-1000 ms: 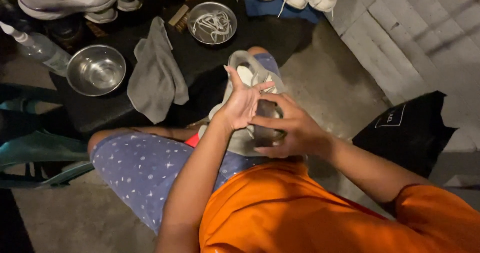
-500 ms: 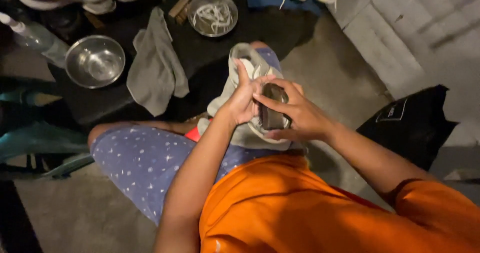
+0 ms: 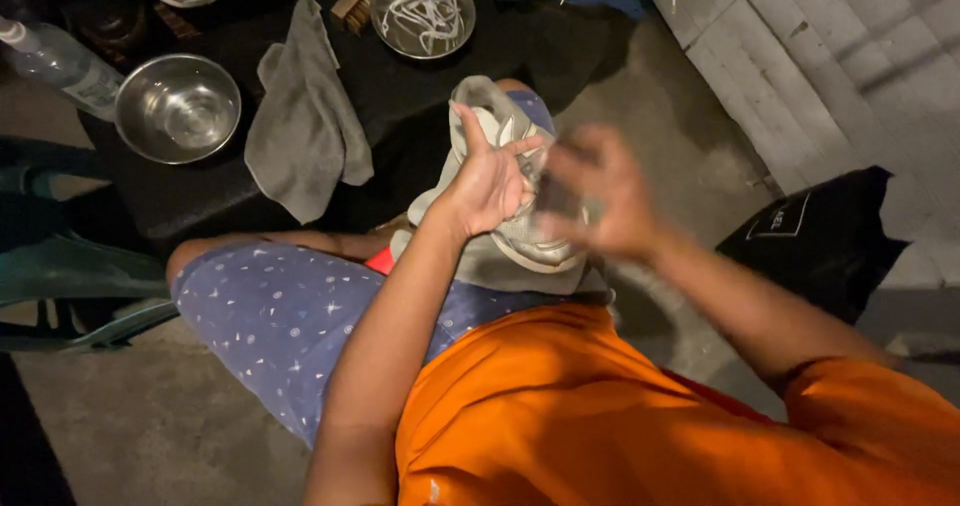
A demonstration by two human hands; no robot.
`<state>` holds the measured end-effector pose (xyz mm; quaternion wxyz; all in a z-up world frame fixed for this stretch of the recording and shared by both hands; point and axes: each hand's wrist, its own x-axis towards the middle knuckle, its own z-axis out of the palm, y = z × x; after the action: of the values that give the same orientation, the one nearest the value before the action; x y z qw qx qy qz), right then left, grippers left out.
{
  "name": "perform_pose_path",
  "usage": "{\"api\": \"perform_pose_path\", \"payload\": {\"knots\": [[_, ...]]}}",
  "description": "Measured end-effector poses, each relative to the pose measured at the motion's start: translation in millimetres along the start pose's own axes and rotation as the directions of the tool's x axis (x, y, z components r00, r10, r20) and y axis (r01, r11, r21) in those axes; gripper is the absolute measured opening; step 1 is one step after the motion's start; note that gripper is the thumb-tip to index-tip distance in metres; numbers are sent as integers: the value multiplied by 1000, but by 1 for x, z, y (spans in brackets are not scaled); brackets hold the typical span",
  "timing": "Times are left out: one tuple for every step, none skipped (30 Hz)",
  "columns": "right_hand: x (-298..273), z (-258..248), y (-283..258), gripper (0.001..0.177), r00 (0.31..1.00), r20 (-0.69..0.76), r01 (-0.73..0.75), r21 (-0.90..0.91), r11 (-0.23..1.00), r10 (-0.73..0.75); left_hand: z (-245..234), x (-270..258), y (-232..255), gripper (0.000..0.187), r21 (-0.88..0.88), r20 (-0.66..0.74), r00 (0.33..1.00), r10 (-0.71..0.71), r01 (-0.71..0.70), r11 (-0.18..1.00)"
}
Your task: The person scrubs a silver sneaker with a dark brush, repeatedly dipping the brush into a metal bowl of liquid. They focus on the upper mesh and side panels, rotating the shoe to reach different areas.
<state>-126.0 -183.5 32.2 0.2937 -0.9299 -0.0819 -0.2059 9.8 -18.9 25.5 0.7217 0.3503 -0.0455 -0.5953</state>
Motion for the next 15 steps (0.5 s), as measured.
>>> {"api": "perform_pose_path", "payload": {"knots": [[-1,3,-12,77,1000,0,7,-2,1000,-7,-13,10,-10,141,1,1,1000,7,-7,1000],[-1,8,-25,80,998,55,24,20,1000,-25,-27,19,-18,143,13,-5,1000,-3,3,1000],[-1,13,-38,83,993,110,40,42,998,-45,-41,28,-26,144,25,-11,1000,-12,13,1000],[5,10,-15,83,993,109,28,47,999,-33,-34,23,-22,144,24,-14,1000,-25,25,999],[11,7,8,78,1000,17,28,-102,994,-26,-28,19,-19,146,21,-1,999,-33,33,999],[17,3,33,72,997,-73,19,-250,968,-39,-20,16,-14,147,17,13,999,-34,34,999],[14,4,9,72,997,-74,14,-247,969,-33,-25,13,-18,147,17,10,999,-40,40,999],[18,0,-11,81,996,-84,-36,-66,997,31,-28,17,-17,148,1,-6,999,-35,35,999],[21,-4,-32,90,992,-80,-86,117,989,95,-30,20,-15,148,-15,-23,999,-31,30,999],[18,1,-36,90,993,-86,-72,120,990,83,-31,21,-14,148,-7,-26,999,-19,19,1000],[15,6,-40,85,999,-18,43,82,996,-42,-32,22,-12,147,2,-25,1000,-13,13,1000],[3,11,-47,82,989,57,137,49,989,-139,-32,22,-20,146,5,-20,999,-29,29,1000],[6,7,-19,82,990,54,126,50,991,-129,-28,20,-17,146,6,-19,999,-39,39,999],[9,5,7,75,996,-15,88,-65,994,-89,-23,15,-15,146,-10,-3,999,-39,39,999],[12,3,33,68,995,-88,40,-177,983,-57,-19,10,-12,145,-26,12,999,-38,38,999]]}}
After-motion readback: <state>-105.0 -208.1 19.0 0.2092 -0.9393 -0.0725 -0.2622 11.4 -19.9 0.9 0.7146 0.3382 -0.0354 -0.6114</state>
